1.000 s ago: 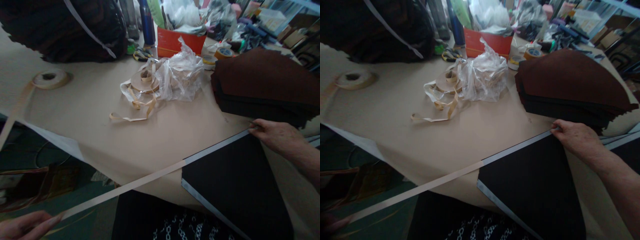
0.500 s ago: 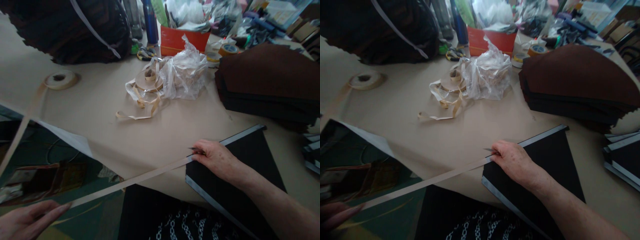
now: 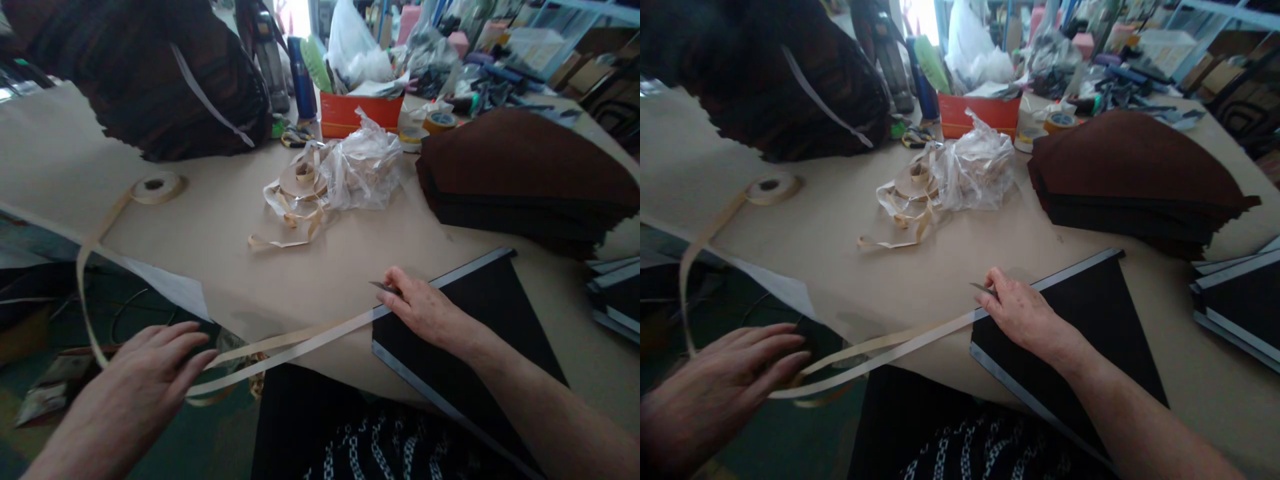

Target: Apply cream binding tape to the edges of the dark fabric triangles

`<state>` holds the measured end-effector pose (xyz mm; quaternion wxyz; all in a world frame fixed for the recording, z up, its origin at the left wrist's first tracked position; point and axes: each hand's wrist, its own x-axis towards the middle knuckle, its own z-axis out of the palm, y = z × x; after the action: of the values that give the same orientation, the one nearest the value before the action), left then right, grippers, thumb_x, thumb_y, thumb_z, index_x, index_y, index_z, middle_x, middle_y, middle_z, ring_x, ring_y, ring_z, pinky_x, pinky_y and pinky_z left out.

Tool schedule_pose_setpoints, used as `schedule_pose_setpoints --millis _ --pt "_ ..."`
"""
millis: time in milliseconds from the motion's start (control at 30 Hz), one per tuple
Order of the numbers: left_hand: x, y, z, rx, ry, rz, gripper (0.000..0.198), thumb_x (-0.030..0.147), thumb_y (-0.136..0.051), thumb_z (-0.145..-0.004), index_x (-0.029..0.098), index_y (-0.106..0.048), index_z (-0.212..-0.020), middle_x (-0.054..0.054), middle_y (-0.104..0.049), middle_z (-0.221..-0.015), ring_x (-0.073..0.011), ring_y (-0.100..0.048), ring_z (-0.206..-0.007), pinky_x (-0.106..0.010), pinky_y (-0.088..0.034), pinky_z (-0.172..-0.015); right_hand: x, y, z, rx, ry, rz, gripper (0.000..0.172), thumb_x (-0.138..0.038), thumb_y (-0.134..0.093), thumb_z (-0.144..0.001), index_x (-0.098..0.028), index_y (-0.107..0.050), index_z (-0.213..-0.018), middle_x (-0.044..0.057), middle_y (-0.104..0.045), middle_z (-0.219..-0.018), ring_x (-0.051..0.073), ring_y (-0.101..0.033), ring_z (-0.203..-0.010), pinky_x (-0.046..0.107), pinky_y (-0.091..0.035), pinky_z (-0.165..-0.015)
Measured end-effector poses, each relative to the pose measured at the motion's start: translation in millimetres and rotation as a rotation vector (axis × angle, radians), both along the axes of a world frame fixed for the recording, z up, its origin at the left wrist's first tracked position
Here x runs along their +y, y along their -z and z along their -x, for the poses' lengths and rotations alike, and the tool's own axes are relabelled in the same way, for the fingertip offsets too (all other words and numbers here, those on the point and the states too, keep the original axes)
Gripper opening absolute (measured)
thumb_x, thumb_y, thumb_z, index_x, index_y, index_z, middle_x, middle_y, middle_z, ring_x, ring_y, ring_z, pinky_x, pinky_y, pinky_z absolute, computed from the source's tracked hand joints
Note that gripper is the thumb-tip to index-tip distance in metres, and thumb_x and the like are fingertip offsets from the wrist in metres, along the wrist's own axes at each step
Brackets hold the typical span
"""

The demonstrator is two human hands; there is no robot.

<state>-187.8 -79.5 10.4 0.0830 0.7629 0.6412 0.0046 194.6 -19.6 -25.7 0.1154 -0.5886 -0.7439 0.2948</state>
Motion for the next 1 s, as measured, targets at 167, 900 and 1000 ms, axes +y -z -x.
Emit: schedule_pose_setpoints --millis 167,900,1000 --pt "24 4.3 -119 -0.209 0.301 0.019 0.023 0.029 -0.044 -0.091 0.020 -0.065 -0.090 -0.005 -0.065 -0.099 -0.0199 -0.056 -0.095 -0.035 -0.045 -0.088 -12 -20.0 -11 0.240 0.008 0.046 0.020 -0.030 -0.036 -0.093 -0.020 -0.049 -0.080 -0.002 -0.052 -0.066 0.012 -0.049 -0.062 0.025 -0.036 -0.060" --pt "55 14.9 -200 0.029 0.395 0.076 0.019 0.027 -0.054 -0.083 0.017 -0.065 -0.073 -0.008 -0.063 -0.078 -0.0269 -0.059 -0.078 -0.039 -0.042 -0.067 -38 12.6 16 0.271 0.131 0.108 0.029 -0.018 -0.052 -0.079 -0.018 -0.065 -0.105 -0.003 -0.054 -0.057 0.009 -0.047 -0.051 0.022 -0.036 -0.052" --pt "55 18.3 -198 0.017 0.394 0.071 0.018 0.027 -0.055 -0.083 0.017 -0.066 -0.073 -0.008 -0.063 -0.078 -0.0264 -0.059 -0.078 -0.038 -0.042 -0.067 -39 13.5 17 0.227 0.126 0.103 0.030 -0.017 -0.052 -0.079 -0.019 -0.065 -0.106 -0.003 -0.056 -0.059 0.010 -0.049 -0.053 0.022 -0.035 -0.053"
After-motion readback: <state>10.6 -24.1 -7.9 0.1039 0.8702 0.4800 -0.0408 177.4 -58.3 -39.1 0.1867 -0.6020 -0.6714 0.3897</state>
